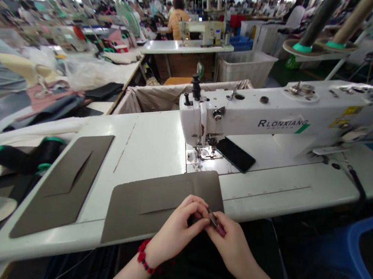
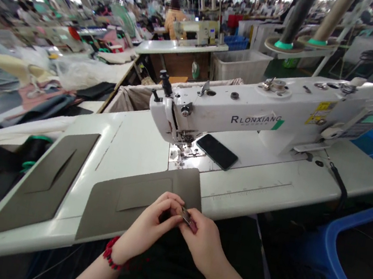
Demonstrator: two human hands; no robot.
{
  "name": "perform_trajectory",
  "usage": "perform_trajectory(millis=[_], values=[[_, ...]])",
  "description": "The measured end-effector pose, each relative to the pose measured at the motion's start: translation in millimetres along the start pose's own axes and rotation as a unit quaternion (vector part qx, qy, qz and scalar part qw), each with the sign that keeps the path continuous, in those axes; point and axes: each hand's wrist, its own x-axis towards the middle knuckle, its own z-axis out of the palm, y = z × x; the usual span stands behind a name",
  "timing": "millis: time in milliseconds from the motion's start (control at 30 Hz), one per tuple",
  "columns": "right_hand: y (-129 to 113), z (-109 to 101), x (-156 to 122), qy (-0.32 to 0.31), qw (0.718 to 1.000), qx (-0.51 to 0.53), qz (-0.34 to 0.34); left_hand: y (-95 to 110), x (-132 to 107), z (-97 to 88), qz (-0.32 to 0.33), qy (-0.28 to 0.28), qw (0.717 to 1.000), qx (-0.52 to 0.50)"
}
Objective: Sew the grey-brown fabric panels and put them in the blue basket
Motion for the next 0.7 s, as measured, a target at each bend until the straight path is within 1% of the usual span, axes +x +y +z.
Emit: perform_trajectory(millis=[33, 100, 133, 200, 267, 300, 367, 433, 467, 500, 533, 600, 700], values=[[0, 2, 2, 0.004, 1.000, -0.006, 0.001, -3, 0, -5.1, 0.014, -0.005, 1.000, 0.027], [1, 4, 4, 0.012, 1.000, -0.006, 0.001, -12, 1, -15.1, 0.048, 0.000, 0.990, 0.130], [1, 3, 4, 0.014, 1.000, -0.002, 0.001, -17, 2, -19.3, 0.065, 0.007, 0.978, 0.199], [1, 0, 3, 0.009, 1.000, -0.003, 0.000, -30, 4, -24.1, 0.088, 0.019, 0.941, 0.326], [1, -8, 0, -0.011, 1.000, -0.021, 0.000, -38, 5, -23.9, 0.093, 0.027, 0.913, 0.396], [1, -12, -3, -0.030, 0.999, -0.034, 0.000, -41, 5, -22.6, 0.091, 0.028, 0.907, 0.410], [4, -25, -9, -0.104, 0.992, -0.069, 0.001, -42, 5, -20.0, 0.089, 0.031, 0.906, 0.413], [8, -39, -18, -0.200, 0.972, -0.123, 0.009, -42, 4, -21.2, 0.092, 0.030, 0.912, 0.398], [11, -46, -22, -0.231, 0.960, -0.157, 0.016, -41, 3, -24.2, 0.094, 0.027, 0.916, 0.388], [14, -53, -26, -0.243, 0.951, -0.191, 0.026, -41, 3, -29.0, 0.090, 0.027, 0.921, 0.379], [16, -59, -29, -0.234, 0.946, -0.220, 0.037, -42, 3, -35.5, 0.080, 0.032, 0.923, 0.375], [19, -68, -33, -0.178, 0.951, -0.247, 0.054, -46, 2, -52.0, 0.035, 0.057, 0.921, 0.384], [19, -73, -32, -0.101, 0.969, -0.222, 0.047, -50, 2, -75.7, -0.049, 0.079, 0.915, 0.394]])
